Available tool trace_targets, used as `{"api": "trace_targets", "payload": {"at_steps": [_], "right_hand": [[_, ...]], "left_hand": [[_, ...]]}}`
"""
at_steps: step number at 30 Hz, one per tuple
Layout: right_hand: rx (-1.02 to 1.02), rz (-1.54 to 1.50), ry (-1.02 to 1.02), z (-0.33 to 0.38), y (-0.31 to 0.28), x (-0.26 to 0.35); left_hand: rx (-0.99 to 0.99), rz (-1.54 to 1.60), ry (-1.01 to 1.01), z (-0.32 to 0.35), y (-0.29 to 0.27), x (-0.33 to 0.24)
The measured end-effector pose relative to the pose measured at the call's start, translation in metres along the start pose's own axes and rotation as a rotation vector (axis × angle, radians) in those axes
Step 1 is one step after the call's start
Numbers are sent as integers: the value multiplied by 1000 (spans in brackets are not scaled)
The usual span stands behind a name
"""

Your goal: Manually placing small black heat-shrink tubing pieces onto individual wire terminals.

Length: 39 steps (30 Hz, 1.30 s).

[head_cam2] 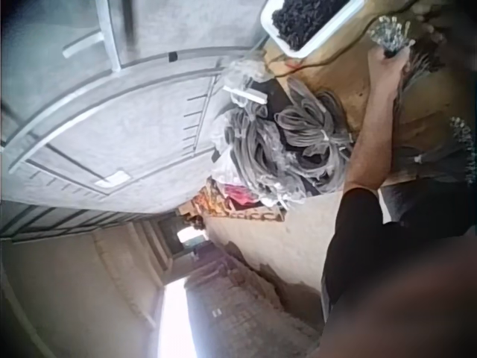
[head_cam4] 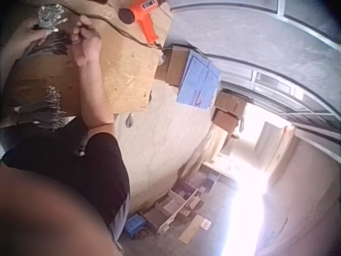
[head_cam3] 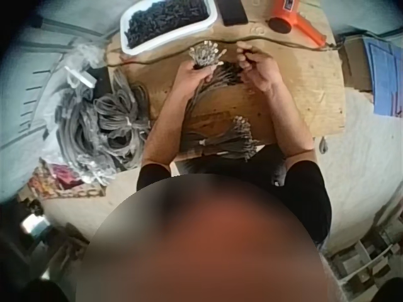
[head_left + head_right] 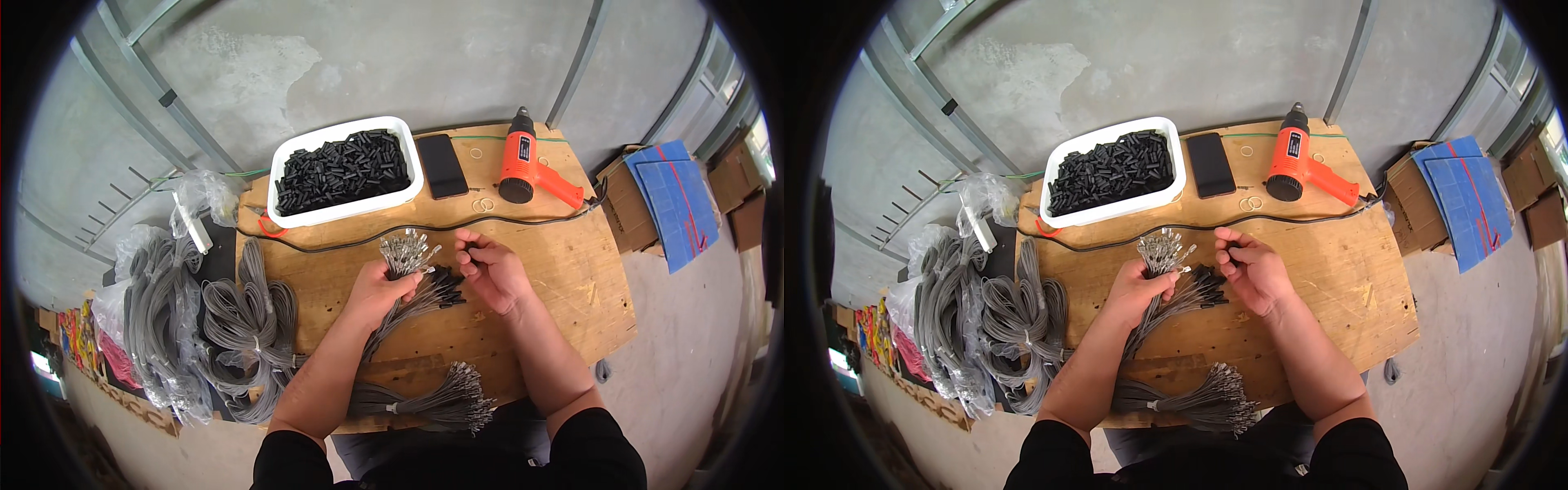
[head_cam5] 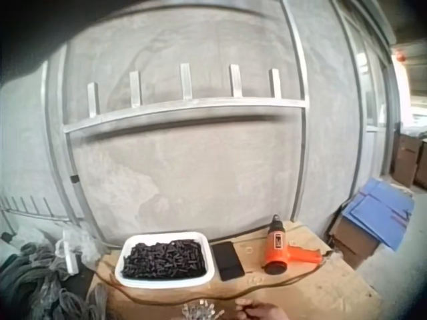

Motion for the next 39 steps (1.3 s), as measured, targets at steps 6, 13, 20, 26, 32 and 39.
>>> {"api": "trace_targets", "payload": {"at_steps": [6,13,20,26,32,39], "right_hand": [[-15,106,-47,6,10,0],[32,340,-12,10,16,-13],[49,434,-53,12,22,-17],[57,501,-118,13,26,-17],[18,550,-169,15,26,-14],[-20,614,-285,17,27,-10]], "left_hand": [[3,29,-8,2,-2,-3],[32,45,12,4,-3,-4],[24,57,35,2,-2,-4],[-4,28,57,1,-3,-4],[-4,49,57,1,-3,-3],[23,-22,56,1,-3,-1]]}}
Point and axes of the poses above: each hand's wrist, its own z-axis away from the middle knuckle, its own y-axis out of the palm, x = y × z, the point moved 7 cm from there along -z, towards the middle knuckle, and after that the axes turned 2 degrees about -x, right-handed, at the moved point
